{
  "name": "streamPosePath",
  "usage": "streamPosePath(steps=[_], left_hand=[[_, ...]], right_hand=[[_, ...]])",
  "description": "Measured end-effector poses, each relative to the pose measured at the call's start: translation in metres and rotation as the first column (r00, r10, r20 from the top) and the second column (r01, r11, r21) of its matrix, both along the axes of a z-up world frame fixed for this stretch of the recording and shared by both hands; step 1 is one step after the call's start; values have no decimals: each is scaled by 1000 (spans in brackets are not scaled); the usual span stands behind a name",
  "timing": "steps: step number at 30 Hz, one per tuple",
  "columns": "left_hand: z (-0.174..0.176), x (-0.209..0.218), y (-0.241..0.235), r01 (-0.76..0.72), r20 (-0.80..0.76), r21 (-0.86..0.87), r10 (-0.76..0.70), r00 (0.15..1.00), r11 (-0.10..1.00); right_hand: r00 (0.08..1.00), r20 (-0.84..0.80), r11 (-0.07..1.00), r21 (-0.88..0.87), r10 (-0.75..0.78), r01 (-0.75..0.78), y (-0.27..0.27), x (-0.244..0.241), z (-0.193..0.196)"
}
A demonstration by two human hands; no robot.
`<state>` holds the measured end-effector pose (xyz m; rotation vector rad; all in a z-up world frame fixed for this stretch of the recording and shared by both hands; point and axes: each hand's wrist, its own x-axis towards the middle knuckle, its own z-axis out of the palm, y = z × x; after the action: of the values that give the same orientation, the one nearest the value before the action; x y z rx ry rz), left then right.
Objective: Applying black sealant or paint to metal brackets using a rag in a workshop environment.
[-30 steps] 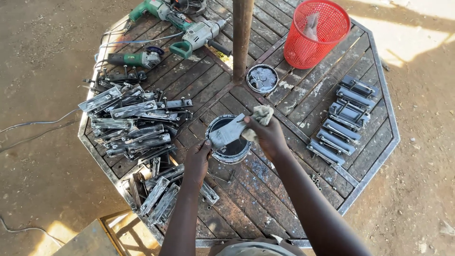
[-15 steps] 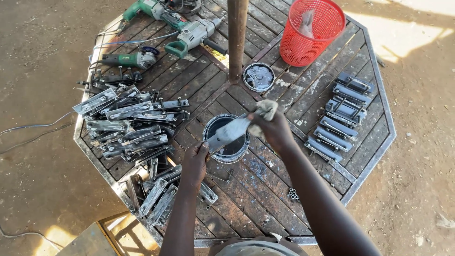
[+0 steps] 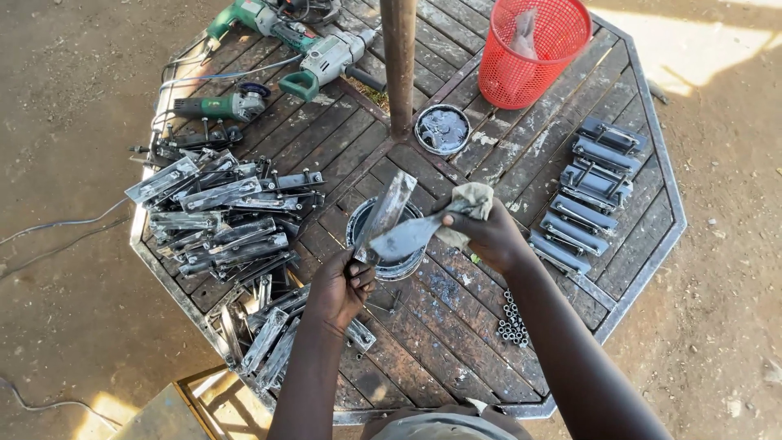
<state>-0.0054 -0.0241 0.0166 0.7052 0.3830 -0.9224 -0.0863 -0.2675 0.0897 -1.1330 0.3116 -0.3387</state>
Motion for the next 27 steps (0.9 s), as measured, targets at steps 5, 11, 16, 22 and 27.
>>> streamPosePath(steps=[5,11,16,22,27], left_hand=[[30,-12,0,42,11,32,-42,999,999],[12,-12,-6,37,18,-22,-37,999,999],[8,-7,-9,47,28,-26,-46,999,999],[26,-17,-4,93,37,9,-93,995,996],[-2,-19,5,70,19,24,-71,997,997]], right_hand=[[986,19,984,-67,-165,166,-51,8,1],[963,124,717,-646,-241,263,-20,-16,21],[998,50,764,-643,-24,51,12,-39,25],[991,-82,946,-316,-104,73,-28,-22,5],[929,57,899,-236,-366,369,-63,-7,-17]])
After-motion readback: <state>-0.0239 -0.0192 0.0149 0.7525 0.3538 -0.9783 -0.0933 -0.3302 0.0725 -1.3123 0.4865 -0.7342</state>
